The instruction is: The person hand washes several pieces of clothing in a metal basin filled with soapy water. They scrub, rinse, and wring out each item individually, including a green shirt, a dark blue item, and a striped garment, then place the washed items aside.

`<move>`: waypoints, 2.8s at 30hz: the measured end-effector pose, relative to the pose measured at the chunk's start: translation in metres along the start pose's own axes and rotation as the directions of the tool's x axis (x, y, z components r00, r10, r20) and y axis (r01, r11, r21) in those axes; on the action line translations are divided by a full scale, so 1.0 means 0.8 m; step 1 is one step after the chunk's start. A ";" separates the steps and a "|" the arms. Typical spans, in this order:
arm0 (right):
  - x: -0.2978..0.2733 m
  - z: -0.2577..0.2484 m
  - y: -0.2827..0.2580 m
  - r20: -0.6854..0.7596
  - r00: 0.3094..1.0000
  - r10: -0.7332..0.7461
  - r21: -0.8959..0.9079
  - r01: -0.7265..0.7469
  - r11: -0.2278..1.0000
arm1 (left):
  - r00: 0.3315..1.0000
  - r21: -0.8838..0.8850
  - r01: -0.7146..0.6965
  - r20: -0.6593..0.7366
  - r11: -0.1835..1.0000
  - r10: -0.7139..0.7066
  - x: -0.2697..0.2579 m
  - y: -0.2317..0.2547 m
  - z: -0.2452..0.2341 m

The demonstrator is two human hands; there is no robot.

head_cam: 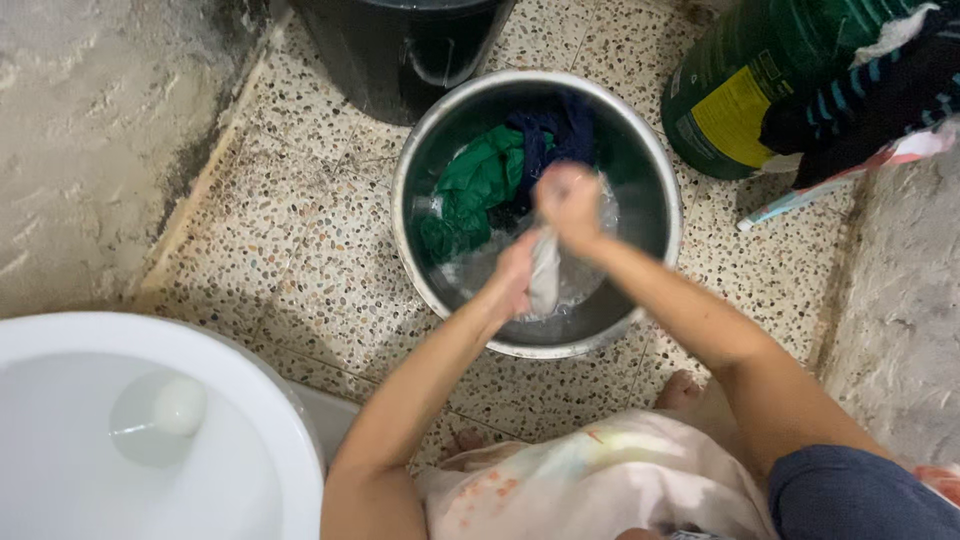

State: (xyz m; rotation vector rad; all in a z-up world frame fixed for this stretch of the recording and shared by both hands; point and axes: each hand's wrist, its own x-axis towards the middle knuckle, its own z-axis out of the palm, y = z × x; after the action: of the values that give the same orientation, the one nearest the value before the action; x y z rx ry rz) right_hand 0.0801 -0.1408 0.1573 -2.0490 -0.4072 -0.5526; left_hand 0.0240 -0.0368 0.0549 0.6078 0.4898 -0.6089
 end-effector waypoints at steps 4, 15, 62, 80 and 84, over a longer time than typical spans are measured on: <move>0.062 -0.059 0.042 -0.203 0.961 0.185 -0.080 -0.205 0.976 | 0.964 -0.104 -0.084 0.241 0.991 0.107 -0.058 0.089 0.024; 0.117 -0.180 0.105 0.160 0.596 0.787 0.411 -0.765 0.496 | 0.872 0.448 -0.346 0.477 0.824 0.106 -0.110 0.155 -0.018; -0.131 0.017 0.189 0.532 0.324 0.782 -0.845 0.149 0.513 | 0.974 0.822 0.208 -0.225 -0.529 0.033 0.112 -0.036 -0.134; 0.033 -0.138 0.066 0.922 0.379 0.080 0.097 -0.426 0.900 | 0.680 0.141 -0.384 0.712 0.912 0.177 -0.120 0.155 0.052; 0.074 -0.146 -0.004 0.666 0.719 0.200 0.346 -0.535 0.771 | 0.925 -0.005 -0.033 0.377 0.999 0.033 -0.105 0.121 0.063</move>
State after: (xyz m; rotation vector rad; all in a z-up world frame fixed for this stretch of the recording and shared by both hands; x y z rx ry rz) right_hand 0.1029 -0.2361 0.2446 -1.6472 -0.4156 0.4642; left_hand 0.0386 0.0256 0.1768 0.4835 0.1158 -0.6760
